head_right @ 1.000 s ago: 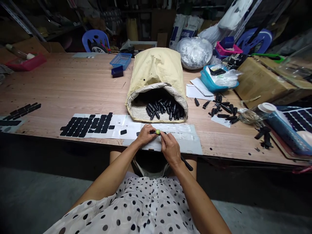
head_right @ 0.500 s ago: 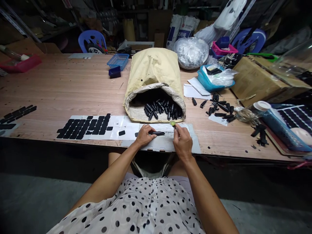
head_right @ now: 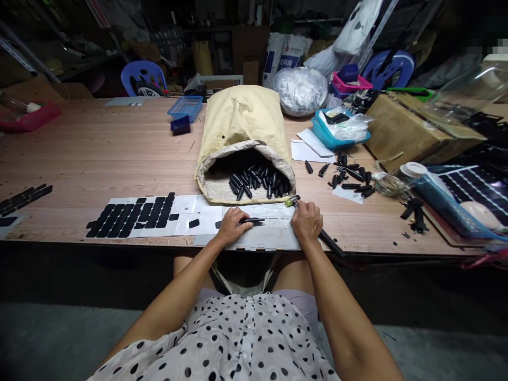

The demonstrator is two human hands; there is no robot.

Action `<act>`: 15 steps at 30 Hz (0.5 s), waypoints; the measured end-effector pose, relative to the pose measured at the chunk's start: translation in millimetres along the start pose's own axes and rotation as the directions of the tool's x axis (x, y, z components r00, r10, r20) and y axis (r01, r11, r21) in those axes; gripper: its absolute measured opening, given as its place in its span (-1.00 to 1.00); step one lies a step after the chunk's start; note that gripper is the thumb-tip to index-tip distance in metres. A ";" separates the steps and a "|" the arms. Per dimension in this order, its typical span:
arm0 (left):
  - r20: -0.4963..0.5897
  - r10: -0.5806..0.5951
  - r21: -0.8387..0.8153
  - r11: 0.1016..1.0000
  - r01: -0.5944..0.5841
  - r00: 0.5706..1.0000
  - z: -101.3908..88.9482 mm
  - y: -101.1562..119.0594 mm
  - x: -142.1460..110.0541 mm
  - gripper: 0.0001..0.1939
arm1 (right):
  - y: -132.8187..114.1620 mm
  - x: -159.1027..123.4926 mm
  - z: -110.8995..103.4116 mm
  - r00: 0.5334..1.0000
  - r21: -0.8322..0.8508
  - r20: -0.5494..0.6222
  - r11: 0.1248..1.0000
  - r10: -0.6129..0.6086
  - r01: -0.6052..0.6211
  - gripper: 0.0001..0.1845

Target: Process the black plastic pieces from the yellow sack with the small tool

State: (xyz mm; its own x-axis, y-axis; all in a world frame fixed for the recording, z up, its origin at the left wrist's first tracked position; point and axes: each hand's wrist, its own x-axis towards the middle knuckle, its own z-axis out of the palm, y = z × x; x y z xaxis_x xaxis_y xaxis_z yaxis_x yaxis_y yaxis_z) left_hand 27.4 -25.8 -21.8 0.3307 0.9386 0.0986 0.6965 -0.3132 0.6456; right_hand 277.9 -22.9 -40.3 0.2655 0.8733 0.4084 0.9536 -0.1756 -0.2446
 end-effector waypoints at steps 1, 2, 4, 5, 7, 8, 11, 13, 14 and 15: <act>0.009 0.026 0.000 1.000 -0.026 1.000 -1.9 3.5 -4.6 -0.88 | -1.1 -0.1 -0.6 1.000 -0.003 0.001 1.000 -0.004 0.004 -0.70; 0.024 0.062 -0.009 0.998 -0.062 0.998 -3.2 8.1 -12.2 -0.85 | -1.7 -0.1 -1.0 1.000 -0.006 0.001 1.000 -0.009 0.009 -0.71; 0.100 0.164 -0.072 0.985 -0.157 0.981 -2.2 18.8 -36.1 -0.78 | -1.8 -0.1 -1.2 1.000 -0.013 -0.003 1.000 -0.017 0.017 -0.71; 0.165 0.221 -0.124 0.971 -0.202 0.961 0.8 23.7 -51.4 -0.74 | -1.6 -0.3 -1.1 1.000 -0.017 -0.006 1.000 -0.019 0.019 -0.71; 0.330 0.298 -0.227 0.946 -0.231 0.896 11.8 29.8 -83.4 -0.70 | -1.1 -0.6 -0.5 1.000 -0.024 -0.008 0.999 -0.023 0.023 -0.71; 0.406 0.284 -0.244 0.950 -0.197 0.869 19.4 30.0 -97.5 -0.71 | -1.1 -0.8 -0.2 1.000 -0.027 -0.006 0.999 -0.024 0.024 -0.71; 0.563 -0.008 -0.106 0.991 0.082 0.827 44.4 17.8 -121.5 -0.73 | -1.5 -1.0 -0.1 1.000 -0.035 0.004 0.999 -0.021 0.021 -0.71; 0.565 -0.296 0.069 0.947 0.314 0.770 58.6 3.0 -120.9 -0.72 | -2.3 -0.9 -0.5 1.000 -0.038 0.009 0.999 -0.017 0.017 -0.71; 0.540 -0.399 0.130 0.910 0.395 0.741 64.2 -4.5 -117.1 -0.71 | -2.6 -0.8 -0.7 1.000 -0.039 0.009 0.999 -0.016 0.016 -0.71; 0.514 -0.460 0.163 0.881 0.444 0.724 68.7 -11.1 -112.0 -0.69 | -2.9 -0.7 -0.9 1.000 -0.039 0.009 0.999 -0.016 0.016 -0.71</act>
State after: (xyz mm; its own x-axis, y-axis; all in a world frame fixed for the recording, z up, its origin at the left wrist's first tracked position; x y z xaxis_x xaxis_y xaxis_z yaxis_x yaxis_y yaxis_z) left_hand 26.4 -137.4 -92.0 0.2460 0.7495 -0.6147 0.8643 0.1174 0.4890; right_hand 275.0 -23.4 -39.1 0.2493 0.8802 0.4038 0.9625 -0.1792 -0.2038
